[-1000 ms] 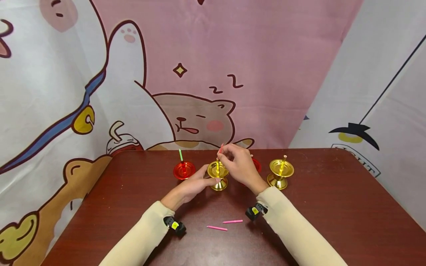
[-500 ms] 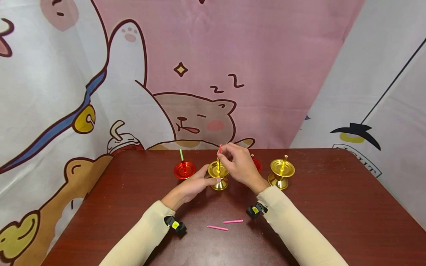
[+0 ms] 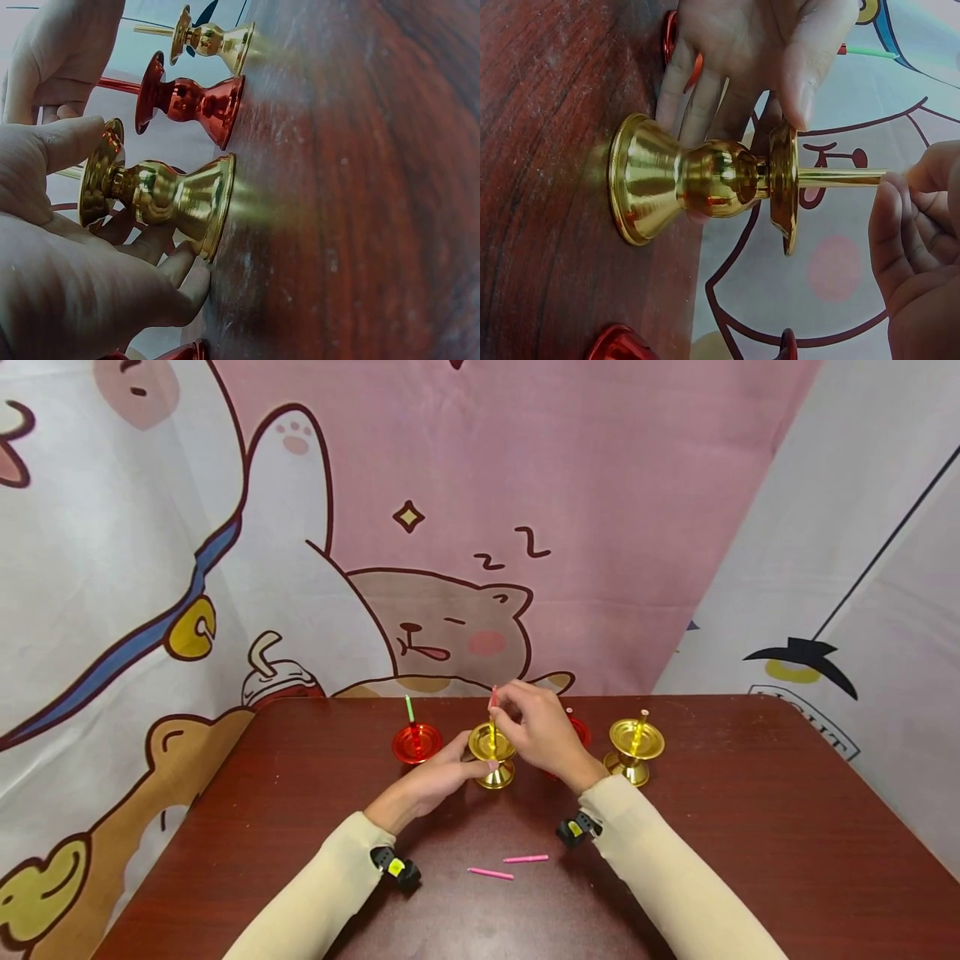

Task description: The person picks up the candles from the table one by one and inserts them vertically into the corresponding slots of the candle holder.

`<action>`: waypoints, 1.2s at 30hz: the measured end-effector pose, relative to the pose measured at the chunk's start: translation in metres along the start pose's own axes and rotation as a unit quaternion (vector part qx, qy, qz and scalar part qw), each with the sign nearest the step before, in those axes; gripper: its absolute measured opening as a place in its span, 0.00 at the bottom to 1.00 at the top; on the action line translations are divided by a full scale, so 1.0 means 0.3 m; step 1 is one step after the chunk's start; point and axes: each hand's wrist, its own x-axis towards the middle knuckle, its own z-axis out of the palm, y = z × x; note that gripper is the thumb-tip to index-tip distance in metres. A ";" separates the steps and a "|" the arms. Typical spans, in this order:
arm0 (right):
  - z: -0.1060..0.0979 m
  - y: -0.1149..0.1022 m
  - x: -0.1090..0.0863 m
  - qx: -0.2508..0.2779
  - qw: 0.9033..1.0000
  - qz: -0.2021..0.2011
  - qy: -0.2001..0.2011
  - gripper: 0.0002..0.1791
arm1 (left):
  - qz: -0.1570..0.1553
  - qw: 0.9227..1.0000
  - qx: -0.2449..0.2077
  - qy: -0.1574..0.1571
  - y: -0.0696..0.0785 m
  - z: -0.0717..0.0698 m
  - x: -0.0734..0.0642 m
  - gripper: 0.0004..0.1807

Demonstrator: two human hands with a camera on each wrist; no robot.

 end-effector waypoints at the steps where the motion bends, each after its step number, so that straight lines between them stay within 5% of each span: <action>1: -0.001 0.002 0.002 0.000 1.000 -0.003 -0.001 0.07 | 0.000 1.000 0.000 -0.001 -0.001 0.000 0.000 0.35; 36: 0.003 0.010 0.000 0.000 1.000 -0.016 -0.002 0.07 | -0.002 1.000 0.000 0.011 -0.007 0.005 0.009 0.34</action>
